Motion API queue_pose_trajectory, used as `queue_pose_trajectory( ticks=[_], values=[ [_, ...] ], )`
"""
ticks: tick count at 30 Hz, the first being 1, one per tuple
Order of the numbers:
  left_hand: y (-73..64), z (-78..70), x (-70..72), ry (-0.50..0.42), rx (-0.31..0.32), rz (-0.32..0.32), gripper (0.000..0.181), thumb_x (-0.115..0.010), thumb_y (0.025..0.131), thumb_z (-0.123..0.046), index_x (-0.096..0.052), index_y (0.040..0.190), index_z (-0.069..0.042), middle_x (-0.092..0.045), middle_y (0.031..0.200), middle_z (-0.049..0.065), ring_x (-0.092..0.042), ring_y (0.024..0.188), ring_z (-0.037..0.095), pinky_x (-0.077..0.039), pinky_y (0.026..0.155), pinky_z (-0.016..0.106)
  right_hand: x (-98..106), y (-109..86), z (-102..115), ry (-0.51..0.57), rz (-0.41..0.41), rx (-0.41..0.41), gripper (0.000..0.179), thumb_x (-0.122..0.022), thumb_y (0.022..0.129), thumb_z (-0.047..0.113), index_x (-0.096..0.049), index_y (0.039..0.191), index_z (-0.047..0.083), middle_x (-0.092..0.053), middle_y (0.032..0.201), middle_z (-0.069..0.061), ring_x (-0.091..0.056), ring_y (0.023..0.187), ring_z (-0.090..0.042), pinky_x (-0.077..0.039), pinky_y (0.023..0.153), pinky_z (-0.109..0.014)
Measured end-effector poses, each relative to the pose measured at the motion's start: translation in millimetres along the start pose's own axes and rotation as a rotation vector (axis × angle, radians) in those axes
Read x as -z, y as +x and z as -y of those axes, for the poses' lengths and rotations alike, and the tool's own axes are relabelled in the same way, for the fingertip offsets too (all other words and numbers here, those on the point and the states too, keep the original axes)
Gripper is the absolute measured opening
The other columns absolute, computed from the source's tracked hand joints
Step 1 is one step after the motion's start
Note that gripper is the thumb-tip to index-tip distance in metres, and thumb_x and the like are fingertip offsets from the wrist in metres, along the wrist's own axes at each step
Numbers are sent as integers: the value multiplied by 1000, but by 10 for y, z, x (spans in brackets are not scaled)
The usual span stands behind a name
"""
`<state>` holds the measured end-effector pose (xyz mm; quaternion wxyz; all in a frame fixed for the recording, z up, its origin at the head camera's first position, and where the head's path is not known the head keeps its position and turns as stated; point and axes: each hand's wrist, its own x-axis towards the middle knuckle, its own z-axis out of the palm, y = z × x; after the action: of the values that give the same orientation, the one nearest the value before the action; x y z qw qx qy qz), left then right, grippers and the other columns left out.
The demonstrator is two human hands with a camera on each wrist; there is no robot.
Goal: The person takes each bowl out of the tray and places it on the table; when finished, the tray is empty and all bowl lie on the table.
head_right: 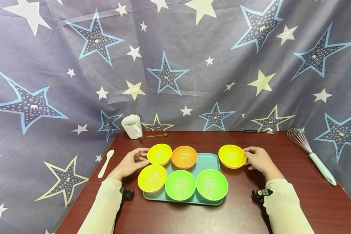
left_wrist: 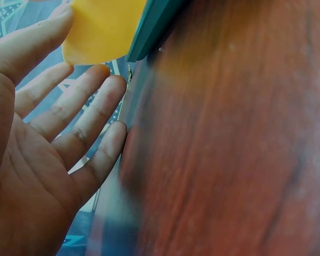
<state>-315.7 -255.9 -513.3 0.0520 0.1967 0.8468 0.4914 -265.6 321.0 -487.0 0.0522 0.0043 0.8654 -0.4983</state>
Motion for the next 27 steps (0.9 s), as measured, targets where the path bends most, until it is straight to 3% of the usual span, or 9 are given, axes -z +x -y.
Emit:
queue_pose_trajectory(
  ticks=[5, 13, 21, 24, 27],
  values=[
    [15, 20, 8, 2, -6, -2, 55, -81, 95, -22, -58, 145, -18, -72, 122, 5, -71, 102, 22, -57, 91, 37, 29, -21, 19, -2, -17, 8, 45, -53, 109, 20, -53, 141, -12, -71, 104, -17, -72, 81, -26, -62, 64, -40],
    [24, 30, 7, 8, -8, -5, 54, -80, 95, -21, -58, 145, -19, -72, 123, 5, -71, 103, 22, -57, 92, 39, 44, -44, 144, -71, -144, 44, 43, -54, 109, 23, -58, 136, -10, -68, 115, -28, -69, 80, -22, -60, 64, -35],
    [28, 44, 6, -1, -14, -13, 55, -81, 95, -23, -59, 145, -17, -72, 122, 7, -71, 103, 26, -57, 91, 42, -24, 20, 261, -194, -283, 114, 36, -60, 106, 27, -68, 124, -4, -71, 101, -21, -67, 78, -21, -52, 60, -28],
    [35, 49, 4, -1, -16, -10, 55, -81, 95, -24, -59, 145, -16, -72, 122, 7, -71, 103, 25, -57, 91, 41, -49, 50, 336, -158, -294, 134, 34, -62, 105, 25, -69, 122, -3, -70, 96, -22, -65, 75, -23, -52, 60, -29],
    [38, 46, 4, -4, -13, -11, 55, -81, 95, -24, -59, 145, -18, -72, 122, 5, -71, 102, 23, -57, 90, 39, -79, 85, 437, -89, -250, 135, 32, -63, 105, 23, -68, 122, -4, -68, 96, -23, -63, 75, -24, -54, 61, -29]
  ],
)
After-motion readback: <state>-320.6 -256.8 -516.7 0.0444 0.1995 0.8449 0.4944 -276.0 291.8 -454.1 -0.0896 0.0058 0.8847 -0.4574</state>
